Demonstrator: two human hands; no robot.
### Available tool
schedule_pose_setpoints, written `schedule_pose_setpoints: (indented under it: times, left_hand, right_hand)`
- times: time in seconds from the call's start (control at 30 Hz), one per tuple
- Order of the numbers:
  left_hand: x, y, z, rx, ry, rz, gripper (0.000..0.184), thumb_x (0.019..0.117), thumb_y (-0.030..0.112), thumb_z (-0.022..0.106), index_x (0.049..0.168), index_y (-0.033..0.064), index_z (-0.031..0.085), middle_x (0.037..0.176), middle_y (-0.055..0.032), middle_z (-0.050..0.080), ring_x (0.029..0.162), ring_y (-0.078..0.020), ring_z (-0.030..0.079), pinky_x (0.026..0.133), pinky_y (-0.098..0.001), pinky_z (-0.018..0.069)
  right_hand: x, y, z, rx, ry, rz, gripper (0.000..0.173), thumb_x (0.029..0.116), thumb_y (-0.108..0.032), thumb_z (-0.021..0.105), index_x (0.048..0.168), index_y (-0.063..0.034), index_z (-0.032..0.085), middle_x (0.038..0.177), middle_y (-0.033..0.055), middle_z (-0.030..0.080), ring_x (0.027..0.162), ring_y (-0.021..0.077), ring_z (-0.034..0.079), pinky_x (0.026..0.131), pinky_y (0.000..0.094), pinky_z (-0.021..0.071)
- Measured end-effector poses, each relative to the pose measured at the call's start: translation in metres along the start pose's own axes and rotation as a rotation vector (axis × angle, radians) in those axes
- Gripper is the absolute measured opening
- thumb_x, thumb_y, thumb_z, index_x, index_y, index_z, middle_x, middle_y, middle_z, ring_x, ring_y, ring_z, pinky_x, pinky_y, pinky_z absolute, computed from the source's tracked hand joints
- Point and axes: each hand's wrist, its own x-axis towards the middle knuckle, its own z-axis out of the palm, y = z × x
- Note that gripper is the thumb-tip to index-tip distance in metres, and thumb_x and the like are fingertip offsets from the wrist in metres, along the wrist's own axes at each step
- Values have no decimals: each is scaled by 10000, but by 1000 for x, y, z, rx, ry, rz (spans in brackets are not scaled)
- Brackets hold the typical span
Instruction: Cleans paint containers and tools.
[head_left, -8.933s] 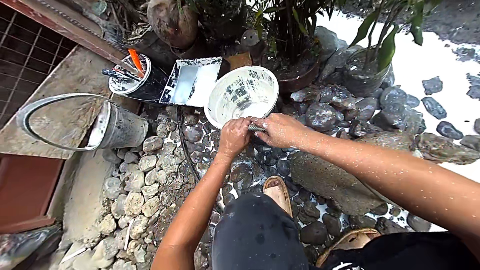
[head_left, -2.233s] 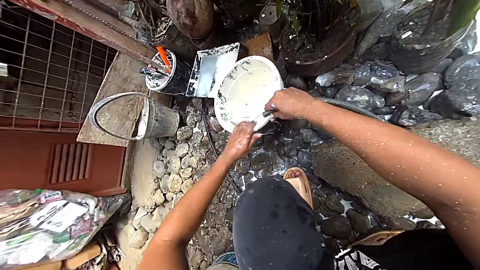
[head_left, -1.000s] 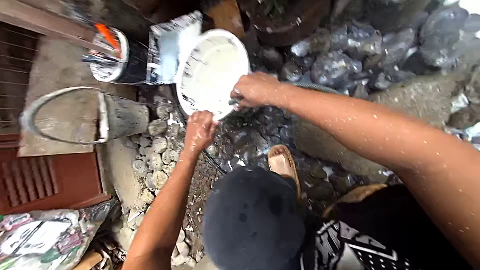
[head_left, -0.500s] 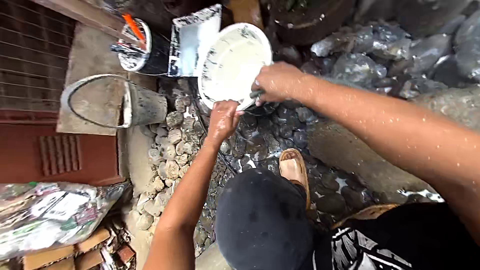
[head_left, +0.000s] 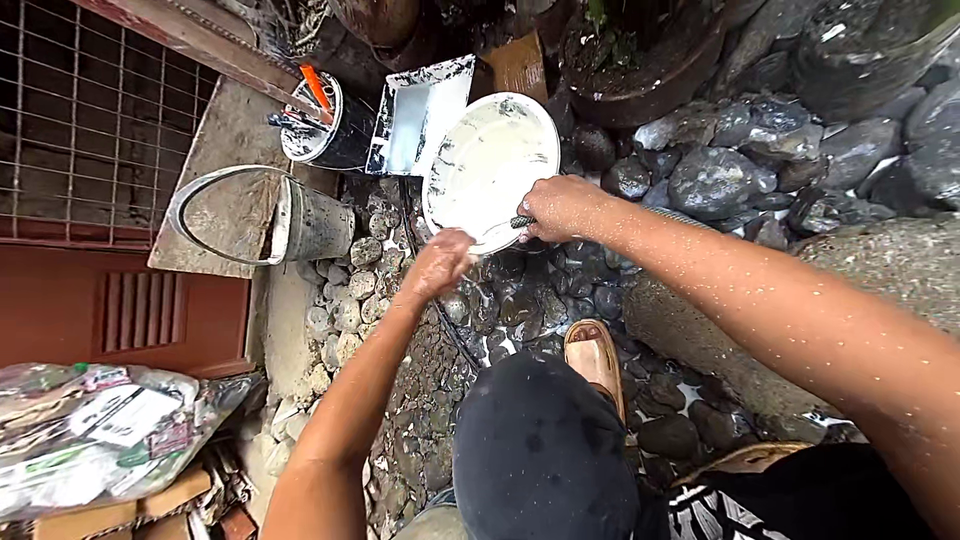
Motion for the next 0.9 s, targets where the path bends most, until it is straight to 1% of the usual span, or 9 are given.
schedule_pose_setpoints:
  times: [0.1, 0.13, 0.3, 0.53, 0.6, 0.7, 0.77, 0.83, 0.9]
  left_hand:
    - [2, -42, -17, 60, -46, -33, 438, 1048, 360, 474, 1220, 29, 703, 1349, -163, 660, 1411, -429, 477, 1212, -718, 132]
    - [6, -39, -20, 76, -41, -32, 445, 1049, 334, 443, 1207, 2, 693, 1338, -185, 660, 1409, -438, 477, 1228, -694, 126]
    - [-1, 11, 0, 18, 47, -59, 426, 1048, 267, 431, 1071, -75, 684, 1120, -262, 687, 1171, -454, 632, 1126, -592, 409]
    - [20, 57, 22, -21, 347, -141, 436, 1053, 296, 446, 1056, -57, 704, 1037, -238, 705, 1013, -419, 678, 987, -597, 471]
    - [6, 37, 20, -40, 249, -104, 463, 1066, 320, 442, 1112, -61, 701, 1130, -237, 712, 1111, -411, 675, 1056, -586, 457]
    - [-20, -21, 14, -32, 124, -77, 554, 1069, 421, 380, 1160, -16, 707, 1260, -193, 692, 1323, -410, 567, 1204, -630, 276]
    - [-18, -21, 12, -4, 135, -101, 570, 1071, 434, 345, 1152, -12, 691, 1271, -195, 684, 1366, -437, 522, 1213, -653, 233]
    - [-3, 23, 3, -44, 68, -164, 419, 1062, 255, 458, 1212, -85, 652, 1292, -293, 638, 1344, -502, 509, 1192, -637, 309]
    - [11, 47, 3, -40, 21, -81, 423, 1048, 249, 479, 1149, -123, 654, 1213, -314, 656, 1235, -486, 604, 1099, -603, 439]
  right_hand:
    - [0, 14, -7, 0, 14, 23, 340, 1017, -406, 654, 1020, -71, 706, 1001, 178, 695, 1011, 391, 680, 830, 622, 523]
    - [1, 20, -10, 5, 26, 30, 323, 1009, -391, 667, 1029, -71, 711, 1014, 184, 699, 1022, 400, 681, 839, 635, 523]
    - [-5, 36, -13, 47, 36, 6, 274, 994, -299, 704, 1134, -65, 715, 1124, 210, 695, 1099, 428, 665, 886, 666, 522]
    - [5, -29, 9, 102, -58, 14, 353, 1064, -337, 592, 1064, 8, 670, 1096, 237, 674, 1072, 437, 669, 837, 644, 528]
    - [6, -32, 13, 100, -50, 4, 303, 1058, -296, 598, 1054, -4, 679, 1065, 226, 679, 1048, 429, 676, 819, 639, 534]
    - [10, -33, 17, 90, -34, 4, 262, 1047, -280, 609, 1037, -30, 687, 1037, 202, 685, 1023, 406, 684, 804, 617, 542]
    - [12, -29, 15, 114, -31, 30, 251, 1040, -276, 624, 1044, -34, 691, 1048, 203, 687, 1038, 412, 680, 824, 626, 540]
    - [12, -21, 11, 142, -17, 44, 253, 1019, -279, 658, 1024, -30, 700, 1040, 207, 691, 1039, 419, 679, 826, 642, 534]
    - [11, -21, 13, 137, -17, 28, 248, 1008, -269, 668, 1006, -22, 694, 1023, 209, 688, 1027, 421, 679, 808, 643, 532]
